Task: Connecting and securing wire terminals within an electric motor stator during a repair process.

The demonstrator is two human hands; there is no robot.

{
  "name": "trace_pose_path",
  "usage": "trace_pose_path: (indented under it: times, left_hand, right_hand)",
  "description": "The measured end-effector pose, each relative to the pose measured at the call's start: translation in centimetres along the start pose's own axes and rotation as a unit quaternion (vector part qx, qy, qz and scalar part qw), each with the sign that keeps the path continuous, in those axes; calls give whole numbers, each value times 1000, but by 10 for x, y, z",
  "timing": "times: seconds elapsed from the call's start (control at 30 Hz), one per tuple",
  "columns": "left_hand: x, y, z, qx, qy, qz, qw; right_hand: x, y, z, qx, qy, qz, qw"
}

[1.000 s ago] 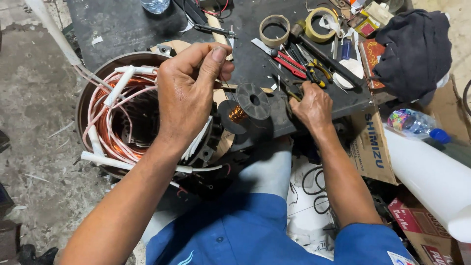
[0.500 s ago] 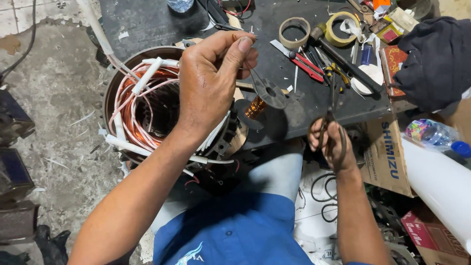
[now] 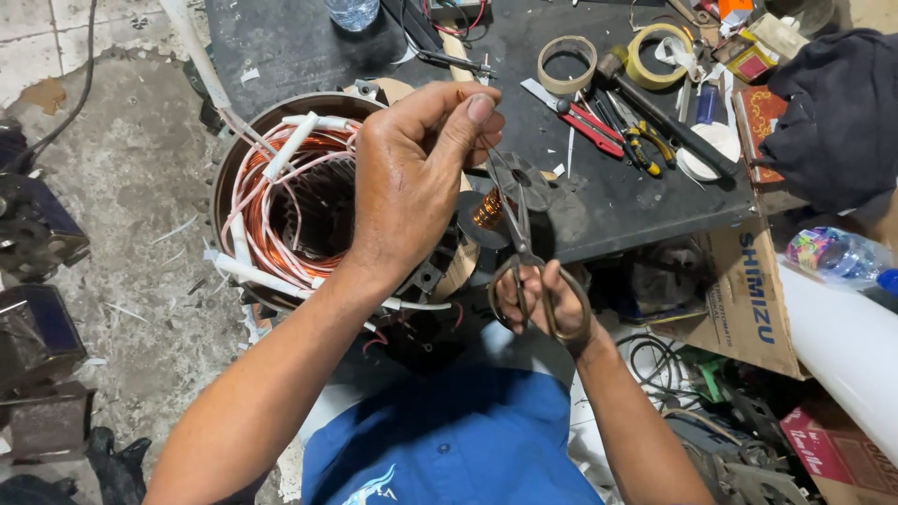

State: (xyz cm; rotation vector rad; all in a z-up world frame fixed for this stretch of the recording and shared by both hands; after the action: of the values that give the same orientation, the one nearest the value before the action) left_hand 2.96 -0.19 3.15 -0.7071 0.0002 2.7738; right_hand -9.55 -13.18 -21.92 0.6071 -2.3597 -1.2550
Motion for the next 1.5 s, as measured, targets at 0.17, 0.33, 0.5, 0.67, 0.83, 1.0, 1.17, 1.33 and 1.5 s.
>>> trace_pose_path:
  times: [0.17,0.33,0.5,0.67,0.83,1.0,1.17,1.33,1.5]
  left_hand:
    - [4,0,15,-27,35,-15,999]
    - [3,-5,24,-72,66,-18,995]
    - [3,-6,28,-72,75,-15,994]
    - [4,-6,28,-74,60,-17,995]
    - [5,-1,26,-60,54,-25,996]
    - [1,0,28,-85,75,-26,993]
    - [-5,-6,32,-54,101,-7,993]
    - [-10,-27,28,-24,103,35,994]
    - [-7,-37,20,50,61,52,995]
  right_hand:
    - [-24,10,-6,36,17,31,999]
    - [-25,17,-8,27,18,63,997]
    - [-26,7,2,-20,50,12,999]
    - [-30,-2,3,-13,46,12,999]
    - [-31,10,-5,-3,13,23,1000]
    - [-25,-1,-12,126,-1,184,975]
    - [-18,16,-27,275,-1,240,931]
    - [-1,-23,-30,477,29,294,828]
    - [15,-42,-58,602,22,381,701]
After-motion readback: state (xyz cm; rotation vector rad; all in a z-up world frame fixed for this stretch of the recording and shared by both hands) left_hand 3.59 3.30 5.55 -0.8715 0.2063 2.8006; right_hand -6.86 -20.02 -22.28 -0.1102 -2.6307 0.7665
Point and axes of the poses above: each hand's wrist, its own x-axis away from the middle knuckle, its own y-axis out of the palm, z = x × y, the point moved 7 cm from there along -x, towards the middle knuckle, and after that the axes turned 13 degrees about y, right-handed, at the moved point
